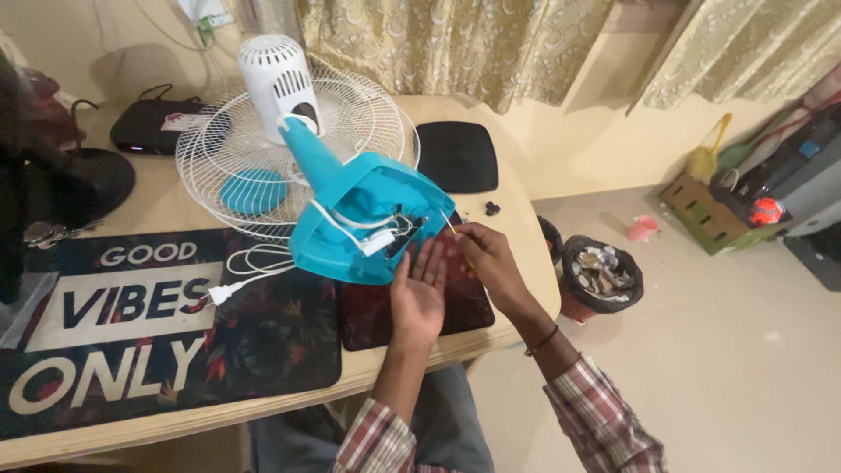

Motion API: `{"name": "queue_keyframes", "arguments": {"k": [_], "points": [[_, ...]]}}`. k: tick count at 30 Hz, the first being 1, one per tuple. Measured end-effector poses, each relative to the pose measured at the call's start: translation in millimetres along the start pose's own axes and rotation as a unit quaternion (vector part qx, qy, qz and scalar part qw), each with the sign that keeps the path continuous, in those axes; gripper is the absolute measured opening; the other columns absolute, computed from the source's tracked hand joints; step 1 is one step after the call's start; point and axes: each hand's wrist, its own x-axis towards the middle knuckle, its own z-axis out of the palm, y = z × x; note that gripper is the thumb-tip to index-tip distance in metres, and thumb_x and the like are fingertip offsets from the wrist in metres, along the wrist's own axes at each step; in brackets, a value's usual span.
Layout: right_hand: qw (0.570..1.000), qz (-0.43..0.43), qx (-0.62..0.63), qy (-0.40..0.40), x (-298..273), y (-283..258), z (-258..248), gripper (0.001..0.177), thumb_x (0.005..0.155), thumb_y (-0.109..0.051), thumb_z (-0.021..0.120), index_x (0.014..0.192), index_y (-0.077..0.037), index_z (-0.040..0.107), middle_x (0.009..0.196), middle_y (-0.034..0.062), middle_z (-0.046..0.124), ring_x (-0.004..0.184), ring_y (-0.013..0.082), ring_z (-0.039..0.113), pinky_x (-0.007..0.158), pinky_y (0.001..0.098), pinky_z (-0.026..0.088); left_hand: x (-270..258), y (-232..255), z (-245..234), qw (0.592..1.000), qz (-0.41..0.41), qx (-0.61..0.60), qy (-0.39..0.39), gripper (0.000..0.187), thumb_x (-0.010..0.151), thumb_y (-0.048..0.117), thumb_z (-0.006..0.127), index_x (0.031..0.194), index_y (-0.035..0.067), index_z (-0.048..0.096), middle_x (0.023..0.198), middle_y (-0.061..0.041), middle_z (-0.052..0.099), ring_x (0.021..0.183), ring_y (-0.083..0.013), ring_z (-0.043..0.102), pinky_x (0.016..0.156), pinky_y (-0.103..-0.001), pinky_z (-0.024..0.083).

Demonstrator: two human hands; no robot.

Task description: The person uses a screwdriver to remove screws from the back cover of a small electric fan. They then remove the cover to expose the internal wiring and motor components.

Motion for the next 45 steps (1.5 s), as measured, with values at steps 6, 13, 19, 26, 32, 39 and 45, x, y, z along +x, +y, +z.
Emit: {"name": "queue_keyframes", "arguments": {"k": [6, 13, 19, 26, 32, 39, 45], "points": [[0.998, -0.016, -0.055, 0.000, 6, 4, -2, 0.023, 0.099, -0.013, 0.059, 0.115, -0.001, 0.071, 0.081, 0.0010, 0.071, 0.060, 0.0039, 0.055, 0.052, 0.0193, 0.043, 12, 6, 11, 0.991, -0.030, -0.113, -0.062, 0.068, 0.098, 0.039, 0.059, 0.145, -0.007, 0.040, 0.152, -0.020, 0.049, 0.142, -0.0318, 0.047, 0.119, -0.044, 0.038], [0.990, -0.019, -0.140, 0.001, 0, -8, 4, 0.025, 0.099, -0.012, 0.054, 0.112, 0.000, 0.071, 0.067, 0.0078, 0.067, 0.048, 0.0064, 0.058, 0.043, 0.0220, 0.045, 31, 0, -2, 0.982, -0.038, -0.110, -0.149, 0.063, 0.099, 0.031, 0.060, 0.146, -0.007, 0.042, 0.153, -0.017, 0.049, 0.145, -0.0289, 0.045, 0.119, -0.043, 0.040], [0.980, 0.085, 0.174, -0.055, -5, -7, 15, 0.022, 0.105, -0.018, 0.047, 0.108, -0.002, 0.062, 0.073, 0.0022, 0.058, 0.051, 0.0053, 0.048, 0.042, 0.0182, 0.034, 51, 3, -23, 0.980, -0.069, -0.052, -0.179, 0.060, 0.107, 0.031, 0.060, 0.154, -0.002, 0.043, 0.154, -0.014, 0.055, 0.130, -0.0237, 0.051, 0.099, -0.037, 0.046], [0.948, 0.176, 0.264, -0.041, -1, -5, 18, 0.025, 0.106, -0.023, 0.047, 0.102, -0.002, 0.060, 0.073, 0.0019, 0.054, 0.047, 0.0063, 0.045, 0.039, 0.0177, 0.033, 35, 11, 5, 0.988, -0.052, -0.083, -0.120, 0.065, 0.092, 0.026, 0.054, 0.145, -0.009, 0.041, 0.152, -0.021, 0.052, 0.137, -0.0323, 0.053, 0.106, -0.041, 0.048], [0.943, 0.176, 0.279, -0.043, -1, -4, 17, 0.024, 0.105, -0.023, 0.050, 0.102, -0.001, 0.060, 0.072, 0.0012, 0.053, 0.044, 0.0053, 0.042, 0.037, 0.0176, 0.031, 32, 13, 16, 0.985, -0.062, -0.081, -0.136, 0.065, 0.094, 0.023, 0.053, 0.148, -0.010, 0.040, 0.157, -0.021, 0.048, 0.137, -0.0308, 0.050, 0.109, -0.040, 0.045], [0.946, 0.162, 0.271, -0.067, 0, -9, 14, 0.021, 0.107, -0.020, 0.050, 0.099, -0.001, 0.057, 0.072, 0.0017, 0.052, 0.043, 0.0058, 0.041, 0.036, 0.0190, 0.030, 32, 14, 15, 0.986, -0.075, -0.099, -0.111, 0.063, 0.093, 0.021, 0.051, 0.147, -0.010, 0.039, 0.155, -0.021, 0.048, 0.134, -0.0313, 0.055, 0.110, -0.041, 0.046], [0.945, 0.173, 0.266, -0.075, 0, -9, 14, 0.023, 0.104, -0.018, 0.050, 0.102, 0.002, 0.061, 0.070, 0.0010, 0.052, 0.041, 0.0050, 0.038, 0.035, 0.0191, 0.028, 34, 13, 11, 0.986, -0.081, -0.066, -0.131, 0.062, 0.098, 0.020, 0.050, 0.152, -0.007, 0.040, 0.156, -0.019, 0.049, 0.129, -0.0280, 0.057, 0.112, -0.040, 0.046]]}}
